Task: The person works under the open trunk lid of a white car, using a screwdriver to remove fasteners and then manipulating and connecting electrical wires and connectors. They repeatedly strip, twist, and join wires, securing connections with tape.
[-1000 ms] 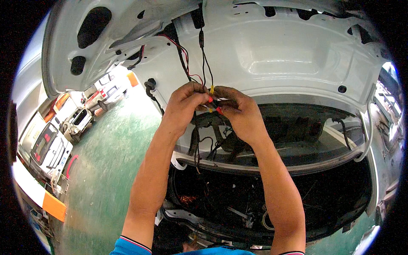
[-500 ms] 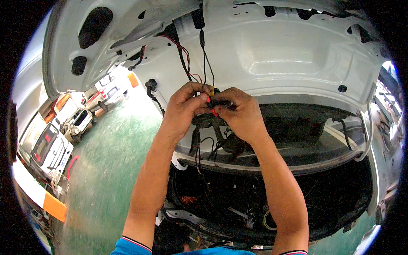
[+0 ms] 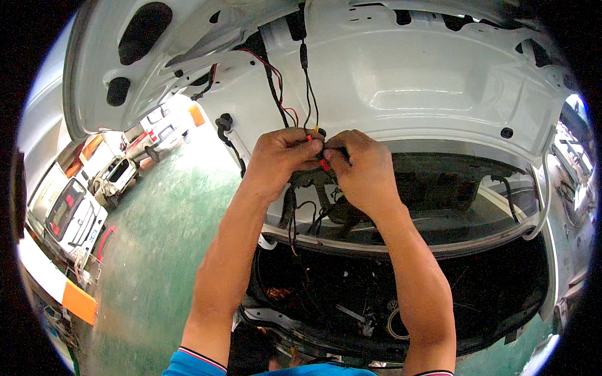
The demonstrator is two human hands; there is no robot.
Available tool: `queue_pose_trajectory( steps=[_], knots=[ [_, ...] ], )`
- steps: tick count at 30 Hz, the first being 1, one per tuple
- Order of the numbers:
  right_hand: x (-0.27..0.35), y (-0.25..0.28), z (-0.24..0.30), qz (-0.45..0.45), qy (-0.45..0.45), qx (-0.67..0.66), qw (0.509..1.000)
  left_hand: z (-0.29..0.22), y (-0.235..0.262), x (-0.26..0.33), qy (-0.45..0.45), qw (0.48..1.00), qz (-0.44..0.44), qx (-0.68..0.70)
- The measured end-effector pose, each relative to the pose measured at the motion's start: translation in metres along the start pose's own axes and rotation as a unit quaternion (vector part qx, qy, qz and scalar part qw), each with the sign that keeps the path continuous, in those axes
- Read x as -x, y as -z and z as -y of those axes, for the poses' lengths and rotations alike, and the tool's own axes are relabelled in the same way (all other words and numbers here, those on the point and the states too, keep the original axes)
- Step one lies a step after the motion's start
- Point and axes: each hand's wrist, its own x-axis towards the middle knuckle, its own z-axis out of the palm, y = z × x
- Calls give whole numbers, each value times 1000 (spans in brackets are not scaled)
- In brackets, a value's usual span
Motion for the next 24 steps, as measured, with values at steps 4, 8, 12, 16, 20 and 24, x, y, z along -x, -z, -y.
queue_pose_trajectory(
  steps=[4,8,12,16,20,24],
  knots=[
    [6,7,6,0,-29,-13,999,2,0,-4,33,998,-52,23],
    [12,9,1,-11,3,-12,1000,11,-2,-8,54,995,-49,61],
    [20,11,5,-5,-3,-33,999,12,0,-6,33,983,34,177],
    [24,11,0,-29,-9,-52,998,-1,2,-5,35,990,60,125],
    [32,-1,3,-83,86,37,992,5,-15,-8,-26,999,-26,31],
    [55,-28,1,-95,148,145,974,0,-25,-3,-32,990,-95,-102]
  ],
)
